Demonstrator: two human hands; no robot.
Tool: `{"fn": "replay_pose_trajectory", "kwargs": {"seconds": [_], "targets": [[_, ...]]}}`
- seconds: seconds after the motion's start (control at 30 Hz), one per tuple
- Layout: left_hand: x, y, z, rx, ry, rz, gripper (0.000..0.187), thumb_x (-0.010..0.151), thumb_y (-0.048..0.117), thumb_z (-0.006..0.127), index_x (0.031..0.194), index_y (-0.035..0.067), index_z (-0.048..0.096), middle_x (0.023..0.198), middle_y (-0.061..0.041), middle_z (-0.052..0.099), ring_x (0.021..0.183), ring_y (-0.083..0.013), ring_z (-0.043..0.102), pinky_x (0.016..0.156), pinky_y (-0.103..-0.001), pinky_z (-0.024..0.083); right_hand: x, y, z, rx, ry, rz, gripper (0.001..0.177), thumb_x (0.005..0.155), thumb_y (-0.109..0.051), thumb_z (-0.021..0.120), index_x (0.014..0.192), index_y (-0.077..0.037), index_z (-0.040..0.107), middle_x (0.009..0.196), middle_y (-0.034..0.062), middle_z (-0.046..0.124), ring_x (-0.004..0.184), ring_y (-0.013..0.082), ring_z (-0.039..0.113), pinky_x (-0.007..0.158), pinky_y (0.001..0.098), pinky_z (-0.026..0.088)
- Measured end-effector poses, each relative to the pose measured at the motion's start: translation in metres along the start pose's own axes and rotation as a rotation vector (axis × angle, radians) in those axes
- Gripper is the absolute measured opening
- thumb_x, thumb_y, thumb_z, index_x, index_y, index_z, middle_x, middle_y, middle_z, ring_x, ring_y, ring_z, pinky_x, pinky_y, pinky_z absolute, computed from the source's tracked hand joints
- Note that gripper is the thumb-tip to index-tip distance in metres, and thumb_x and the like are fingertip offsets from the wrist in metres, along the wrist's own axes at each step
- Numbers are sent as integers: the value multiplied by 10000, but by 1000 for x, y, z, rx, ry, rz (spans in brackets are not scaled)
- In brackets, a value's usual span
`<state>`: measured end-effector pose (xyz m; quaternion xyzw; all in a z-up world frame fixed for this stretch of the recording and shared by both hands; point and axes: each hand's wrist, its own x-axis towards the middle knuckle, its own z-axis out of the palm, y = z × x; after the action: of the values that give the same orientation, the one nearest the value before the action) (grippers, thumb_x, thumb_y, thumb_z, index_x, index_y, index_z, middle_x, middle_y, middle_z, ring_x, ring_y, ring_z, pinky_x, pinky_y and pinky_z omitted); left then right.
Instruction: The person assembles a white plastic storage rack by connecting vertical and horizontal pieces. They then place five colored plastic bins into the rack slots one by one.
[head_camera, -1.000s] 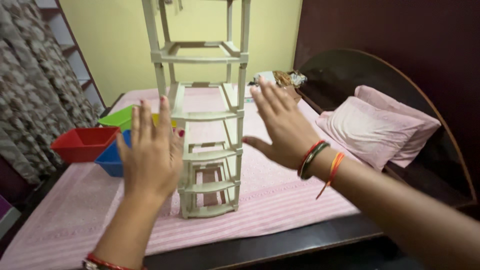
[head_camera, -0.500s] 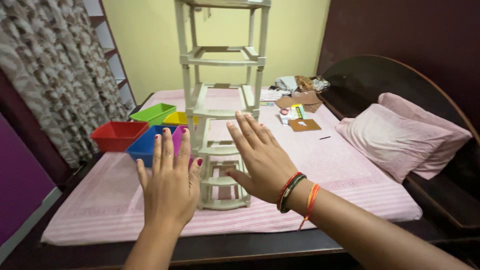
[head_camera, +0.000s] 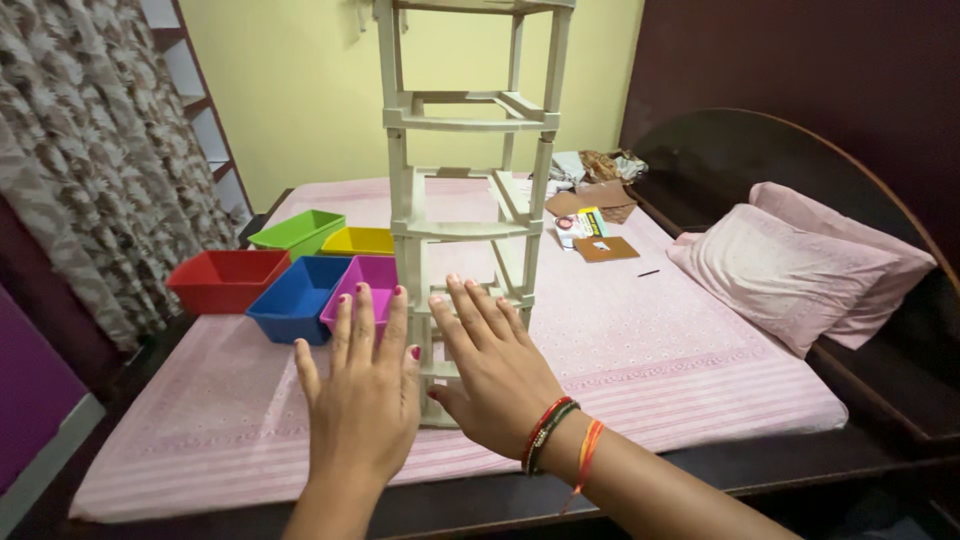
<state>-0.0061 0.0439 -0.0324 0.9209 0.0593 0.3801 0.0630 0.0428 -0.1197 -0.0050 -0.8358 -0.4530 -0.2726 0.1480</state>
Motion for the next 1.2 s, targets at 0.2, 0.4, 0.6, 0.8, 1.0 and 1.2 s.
{"fn": "replay_pose_trajectory", "kwargs": {"seconds": [0.2, 0.4, 0.6, 0.8, 1.0, 1.2], "targets": [[4, -15, 12, -49, -28, 43, 655, 932, 328, 463, 1563, 233, 312, 1636, -142, 265, 1499, -284, 206, 1121, -689, 78, 9, -9, 24, -16, -13, 50, 897, 842, -345, 736, 1538, -2, 286, 1626, 273, 209, 1516, 420, 175, 1188, 533, 160], [1, -41, 23, -24, -56, 57, 651, 911, 301, 479, 1544, 233, 345, 1605, -138, 298, 1495, -285, 224, 1111, -710, 84, 22, -24, 49, -24, -46, 107, 897, 828, -326, 720, 1549, -31, 276, 1631, 257, 206, 1515, 400, 187, 1191, 527, 161], [6, -66, 36, -30, -37, 40, 641, 915, 292, 495, 1538, 224, 358, 1611, -144, 294, 1495, -294, 227, 1107, -724, 82, 48, -22, 73, -20, -43, 90, 861, 867, -357, 696, 1550, -46, 275, 1626, 248, 226, 1515, 396, 196, 1192, 529, 165], [18, -96, 48, 14, -67, -57, 672, 899, 272, 515, 1548, 224, 349, 1617, -141, 281, 1502, -314, 208, 1106, -724, 85, 86, -20, 111, -45, -40, 23, 851, 856, -344, 684, 1558, -68, 290, 1638, 228, 243, 1522, 369, 214, 1205, 519, 169], [19, -131, 51, 96, -83, -185, 658, 926, 274, 520, 1560, 236, 349, 1639, -138, 278, 1503, -324, 202, 1102, -736, 97, 119, -27, 143, 53, -123, -73, 922, 806, -314, 749, 1550, -52, 272, 1636, 239, 217, 1522, 377, 197, 1207, 523, 171], [19, -162, 57, 132, -171, -286, 708, 917, 274, 528, 1596, 299, 331, 1672, -136, 265, 1523, -352, 200, 1088, -736, 103, 142, -41, 172, 91, -208, -90, 970, 776, -287, 777, 1562, -64, 254, 1624, 223, 217, 1508, 370, 201, 1197, 528, 172]]}}
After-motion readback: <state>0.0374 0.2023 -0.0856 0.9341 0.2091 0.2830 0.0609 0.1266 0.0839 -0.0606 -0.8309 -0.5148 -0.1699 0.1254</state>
